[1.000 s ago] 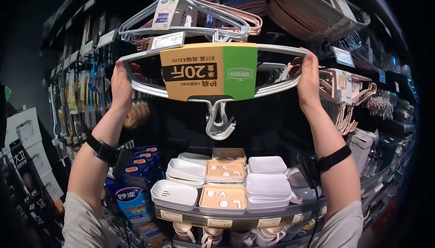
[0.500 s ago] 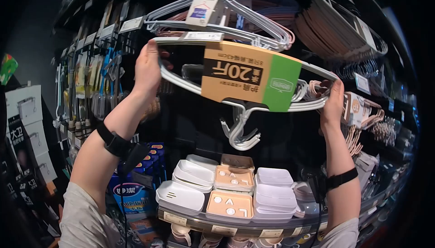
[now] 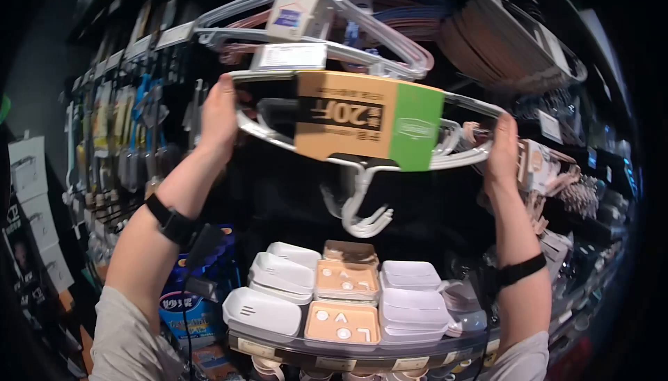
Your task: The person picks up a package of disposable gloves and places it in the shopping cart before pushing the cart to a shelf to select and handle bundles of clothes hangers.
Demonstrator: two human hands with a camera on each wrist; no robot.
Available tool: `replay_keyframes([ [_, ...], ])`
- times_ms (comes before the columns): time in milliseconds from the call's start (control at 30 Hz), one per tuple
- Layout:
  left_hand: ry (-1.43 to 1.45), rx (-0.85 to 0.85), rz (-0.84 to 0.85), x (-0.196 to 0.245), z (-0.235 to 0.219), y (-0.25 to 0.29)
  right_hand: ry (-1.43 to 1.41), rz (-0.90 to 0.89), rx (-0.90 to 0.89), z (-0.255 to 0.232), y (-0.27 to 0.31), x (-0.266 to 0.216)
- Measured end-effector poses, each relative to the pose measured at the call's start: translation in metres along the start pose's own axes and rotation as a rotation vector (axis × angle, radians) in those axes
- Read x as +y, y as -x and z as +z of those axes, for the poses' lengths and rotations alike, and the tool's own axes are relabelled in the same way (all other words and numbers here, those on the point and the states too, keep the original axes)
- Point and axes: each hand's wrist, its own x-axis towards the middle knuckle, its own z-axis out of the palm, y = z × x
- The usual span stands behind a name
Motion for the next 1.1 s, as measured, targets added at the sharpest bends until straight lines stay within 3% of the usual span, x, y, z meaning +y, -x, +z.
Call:
replay_keyframes([
  [133, -0.117, -0.058, -0.268, -0.002, -0.006, 0.006, 0.024, 0.211, -0.067, 0.003, 0.001, 0.018],
  [267, -0.173, -0.089, -0.322, -0.010, -0.007, -0.003, 0.055, 0.288, -0.062, 0.013, 0.000, 0.016],
  [367, -0.217, -0.108, -0.410, -0.018, -0.008, -0.006, 0.260, 0.371, -0.056, 0.020, 0.004, 0.000],
  [400, -0.221, -0.036, -0.350, -0.019, -0.006, -0.003, 0.258, 0.373, -0.055, 0.014, 0.002, 0.010],
  [467, -0.226, 0.028, -0.288, -0.027, -0.007, 0.001, 0.589, -0.059, 0.183, -0.002, -0.003, 0.036],
  [500, -0.448, 0.092, -0.022, -0.037, -0.013, 0.002, 0.767, -0.212, 0.149, -0.001, 0.011, 0.021],
  [533, -0.662, 0.158, 0.248, -0.035, -0.012, 0.008, 0.767, -0.213, 0.152, 0.000, 0.021, 0.014],
  [600, -0.766, -0.086, 0.550, -0.027, -0.008, 0.023, 1.192, -0.612, -0.151, 0.003, 0.035, 0.008],
  [667, -1.108, -0.224, 0.488, -0.025, 0.000, 0.036, 1.126, -0.542, -0.213, 0.009, 0.040, 0.015],
  [800, -1.237, -0.349, 0.223, -0.040, 0.010, 0.042, 1.164, -0.440, -0.229, 0.016, 0.037, 0.026],
  [1000, -1.205, -0.339, 0.264, -0.046, 0.011, 0.044, 1.291, -0.366, -0.275, 0.014, 0.033, 0.035],
  [1100, -1.225, -0.351, 0.244, -0.039, 0.011, 0.045, 1.287, -0.238, -0.347, 0.010, 0.033, 0.028],
])
